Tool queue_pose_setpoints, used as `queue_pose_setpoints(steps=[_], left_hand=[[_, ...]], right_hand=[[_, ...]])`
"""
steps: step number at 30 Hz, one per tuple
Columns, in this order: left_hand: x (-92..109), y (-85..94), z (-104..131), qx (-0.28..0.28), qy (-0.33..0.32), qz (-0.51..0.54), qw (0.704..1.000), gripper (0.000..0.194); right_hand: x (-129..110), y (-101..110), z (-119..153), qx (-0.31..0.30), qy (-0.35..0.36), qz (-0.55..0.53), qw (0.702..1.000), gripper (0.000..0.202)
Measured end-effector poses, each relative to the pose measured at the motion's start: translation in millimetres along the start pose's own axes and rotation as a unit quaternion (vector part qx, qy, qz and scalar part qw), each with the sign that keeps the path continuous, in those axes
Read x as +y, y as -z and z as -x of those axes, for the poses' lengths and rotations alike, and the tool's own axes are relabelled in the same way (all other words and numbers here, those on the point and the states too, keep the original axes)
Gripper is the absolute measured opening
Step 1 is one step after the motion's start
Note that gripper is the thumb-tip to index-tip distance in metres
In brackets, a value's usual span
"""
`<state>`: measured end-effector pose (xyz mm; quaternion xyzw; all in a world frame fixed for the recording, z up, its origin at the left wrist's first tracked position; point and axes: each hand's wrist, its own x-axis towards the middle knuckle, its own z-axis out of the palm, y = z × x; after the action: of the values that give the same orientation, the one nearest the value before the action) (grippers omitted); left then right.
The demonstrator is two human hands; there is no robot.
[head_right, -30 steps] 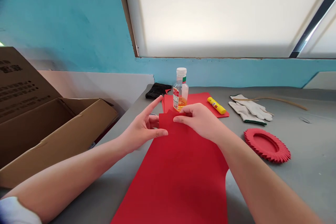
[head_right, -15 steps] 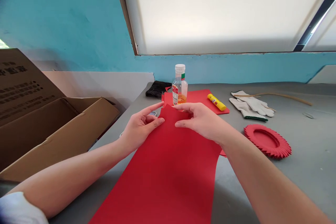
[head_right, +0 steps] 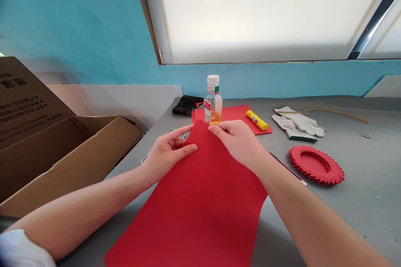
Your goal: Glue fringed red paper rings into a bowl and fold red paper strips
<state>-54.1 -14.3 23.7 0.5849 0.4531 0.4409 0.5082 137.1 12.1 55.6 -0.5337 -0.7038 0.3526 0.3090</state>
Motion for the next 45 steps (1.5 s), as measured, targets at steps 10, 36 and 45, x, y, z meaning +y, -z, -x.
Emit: queue_pose_setpoints(steps=[10, 36, 45], left_hand=[[1.3, -0.4, -1.0, -0.025, 0.005, 0.094, 0.995, 0.024], [3.1, 0.0, -0.1, 0.014, -0.053, -0.006, 0.998, 0.041], [1.7, -0.6, 1.9, 0.02, -0.041, -0.002, 0.999, 0.035]], right_hand=[[0.6, 6.3, 3.2, -0.062, -0.007, -0.062, 0.996, 0.033], [-5.1, 8.7, 7.0, -0.069, 0.024, -0.045, 0.996, 0.031], [-9.9, 7.5, 9.8, -0.047, 0.024, -0.06, 0.997, 0.026]])
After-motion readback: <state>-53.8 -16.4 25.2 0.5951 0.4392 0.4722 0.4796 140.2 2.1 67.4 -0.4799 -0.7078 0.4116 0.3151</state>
